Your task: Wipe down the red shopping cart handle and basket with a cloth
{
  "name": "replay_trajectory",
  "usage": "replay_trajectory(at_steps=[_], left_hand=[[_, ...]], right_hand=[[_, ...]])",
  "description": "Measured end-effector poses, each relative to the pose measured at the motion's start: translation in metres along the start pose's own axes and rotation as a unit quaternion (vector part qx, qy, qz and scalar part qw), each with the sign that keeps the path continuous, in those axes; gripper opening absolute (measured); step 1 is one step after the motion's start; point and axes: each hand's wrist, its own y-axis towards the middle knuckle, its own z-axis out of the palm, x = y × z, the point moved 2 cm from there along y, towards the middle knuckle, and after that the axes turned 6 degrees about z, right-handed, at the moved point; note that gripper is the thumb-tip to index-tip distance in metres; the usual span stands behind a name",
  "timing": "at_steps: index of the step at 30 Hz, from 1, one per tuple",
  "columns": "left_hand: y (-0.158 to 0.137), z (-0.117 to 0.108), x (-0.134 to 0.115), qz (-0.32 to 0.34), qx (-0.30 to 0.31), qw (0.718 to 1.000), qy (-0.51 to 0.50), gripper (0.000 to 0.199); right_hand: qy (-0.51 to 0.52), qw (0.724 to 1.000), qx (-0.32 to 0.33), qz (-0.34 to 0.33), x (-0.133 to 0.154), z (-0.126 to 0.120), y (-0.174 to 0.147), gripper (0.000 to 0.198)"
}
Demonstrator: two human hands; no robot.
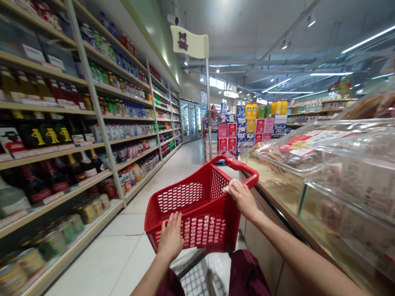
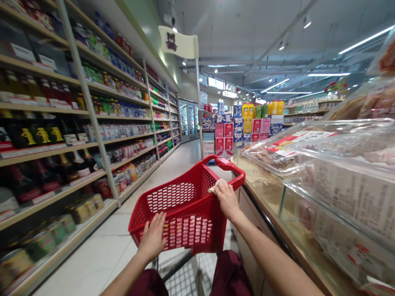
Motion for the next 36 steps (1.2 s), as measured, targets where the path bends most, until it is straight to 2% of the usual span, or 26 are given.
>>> replay_trajectory(at_steps=[2, 4, 5, 8, 10, 14, 16, 19, 22, 26, 30, 33, 36], left_hand=[[-0.001, -0.001, 0.001, 0.003, 0.007, 1.000, -0.003, 0.080], [-0.002, -0.003, 0.002, 0.005, 0.009, 1.000, -0.006, 0.080], [-0.002, -0.004, 0.001, 0.005, 0.009, 1.000, -0.007, 0.080], [-0.003, -0.005, -0.001, 0.001, 0.011, 1.000, -0.007, 0.080], [-0.003, -0.006, -0.003, -0.003, 0.015, 1.000, -0.007, 0.080], [-0.004, -0.009, -0.004, -0.002, 0.026, 0.999, -0.019, 0.081], [-0.003, -0.011, -0.002, 0.006, 0.035, 0.999, -0.030, 0.080], [-0.003, -0.015, 0.007, -0.005, 0.036, 0.998, -0.044, 0.078], [-0.005, -0.015, 0.019, -0.060, 0.033, 0.997, -0.038, 0.073], [-0.014, -0.013, 0.028, -0.074, 0.028, 0.997, -0.020, 0.071], [-0.021, -0.011, 0.018, -0.056, 0.019, 0.998, -0.008, 0.073], [-0.020, -0.008, 0.002, -0.058, 0.024, 0.998, -0.008, 0.077], [-0.016, -0.006, -0.016, -0.042, 0.043, 0.997, -0.038, 0.080]], right_hand=[[0.031, 0.997, 0.021, -0.068, 0.022, 0.006, -0.005, 0.037], [0.040, 0.995, 0.029, -0.091, 0.026, 0.006, -0.005, 0.037], [0.034, 0.996, 0.026, -0.079, 0.020, 0.004, -0.003, 0.038], [0.005, 1.000, -0.006, 0.013, -0.002, -0.002, 0.004, 0.039], [0.002, 0.999, -0.024, 0.042, -0.001, -0.001, 0.005, 0.038], [0.035, 0.998, -0.011, -0.047, 0.035, 0.008, -0.004, 0.035], [0.040, 0.997, 0.002, -0.073, 0.041, 0.009, -0.006, 0.037], [0.015, 1.000, -0.011, -0.017, 0.017, 0.004, -0.005, 0.039], [-0.002, 0.998, -0.050, 0.047, -0.011, 0.003, -0.005, 0.042], [0.018, 0.996, -0.071, 0.056, -0.020, 0.016, -0.004, 0.044], [0.078, 0.995, -0.029, 0.061, -0.021, 0.020, 0.011, 0.043], [0.120, 0.993, 0.005, 0.024, 0.001, 0.018, 0.021, 0.036], [0.148, 0.987, 0.037, -0.056, 0.053, 0.019, 0.016, 0.027]])
